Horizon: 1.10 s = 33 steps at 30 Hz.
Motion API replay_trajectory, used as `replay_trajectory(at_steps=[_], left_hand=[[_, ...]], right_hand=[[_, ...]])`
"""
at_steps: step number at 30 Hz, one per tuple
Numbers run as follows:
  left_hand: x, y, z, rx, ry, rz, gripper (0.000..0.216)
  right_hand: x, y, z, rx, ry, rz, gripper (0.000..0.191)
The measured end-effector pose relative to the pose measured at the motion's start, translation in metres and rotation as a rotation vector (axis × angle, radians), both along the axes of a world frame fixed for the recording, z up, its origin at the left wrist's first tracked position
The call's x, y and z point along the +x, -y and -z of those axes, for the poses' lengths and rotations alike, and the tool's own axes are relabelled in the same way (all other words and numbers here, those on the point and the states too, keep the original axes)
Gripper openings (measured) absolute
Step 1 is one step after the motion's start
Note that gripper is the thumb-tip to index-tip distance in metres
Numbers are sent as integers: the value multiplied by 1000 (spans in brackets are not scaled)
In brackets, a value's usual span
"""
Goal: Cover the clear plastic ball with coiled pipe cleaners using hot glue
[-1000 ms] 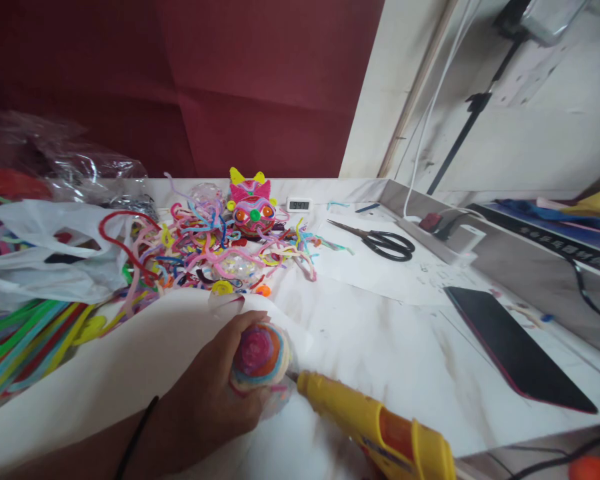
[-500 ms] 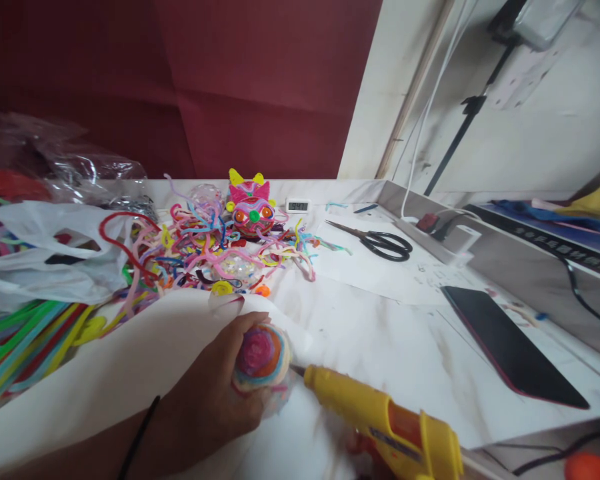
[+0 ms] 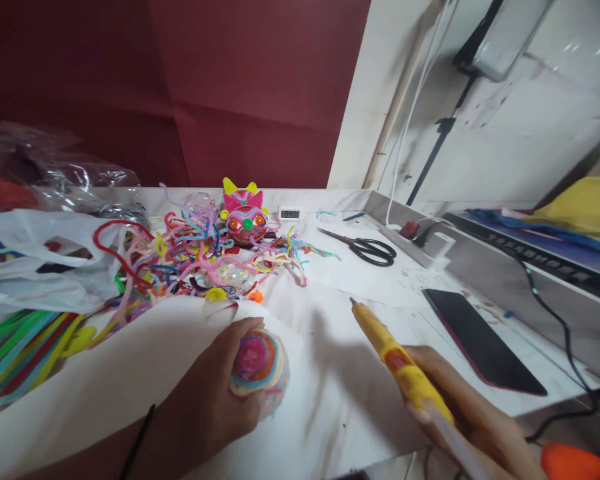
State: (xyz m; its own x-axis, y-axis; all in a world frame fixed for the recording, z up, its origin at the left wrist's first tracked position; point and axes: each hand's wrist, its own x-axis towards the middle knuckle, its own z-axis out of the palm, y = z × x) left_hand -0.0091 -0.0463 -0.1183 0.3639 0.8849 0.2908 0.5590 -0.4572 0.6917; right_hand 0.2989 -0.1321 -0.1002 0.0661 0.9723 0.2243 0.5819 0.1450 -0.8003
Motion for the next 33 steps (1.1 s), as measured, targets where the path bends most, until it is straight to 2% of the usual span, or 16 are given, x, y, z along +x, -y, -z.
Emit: replay_trajectory(at_steps=[4,8,12,15,17,18,21,24,29,33], left_hand=[[1,-3,4,38,-3,-24,64],[-2,-5,9,44,-19,-11,69],[-3,-4,8,38,9,13,67],[-2,-3,7,16,10,14,70],[-2,-3,7,3,4,8,70],[-3,-3,7,11,-1,9,71],[-4,-4,8,66,-25,27,73],[-5,-5,8,120,-46,24,70],[-5,-4,9,146,-48,49,71],[-4,-2,8,117,-37,33,71]], right_hand=[[13,-33,-5,161,318,-42,30],[18,-57,-1,164,492,-39,30],[22,-65,4,175,639,-35,31],[11,-60,0,330,776,12,26],[-8,-52,-6,437,710,-32,21],[-22,-47,-8,482,608,-111,18],[-64,-35,-13,494,453,-292,9],[-93,-34,-10,480,418,-333,9],[-103,-44,-1,490,426,-326,18],[-101,-46,-3,488,385,-339,16]])
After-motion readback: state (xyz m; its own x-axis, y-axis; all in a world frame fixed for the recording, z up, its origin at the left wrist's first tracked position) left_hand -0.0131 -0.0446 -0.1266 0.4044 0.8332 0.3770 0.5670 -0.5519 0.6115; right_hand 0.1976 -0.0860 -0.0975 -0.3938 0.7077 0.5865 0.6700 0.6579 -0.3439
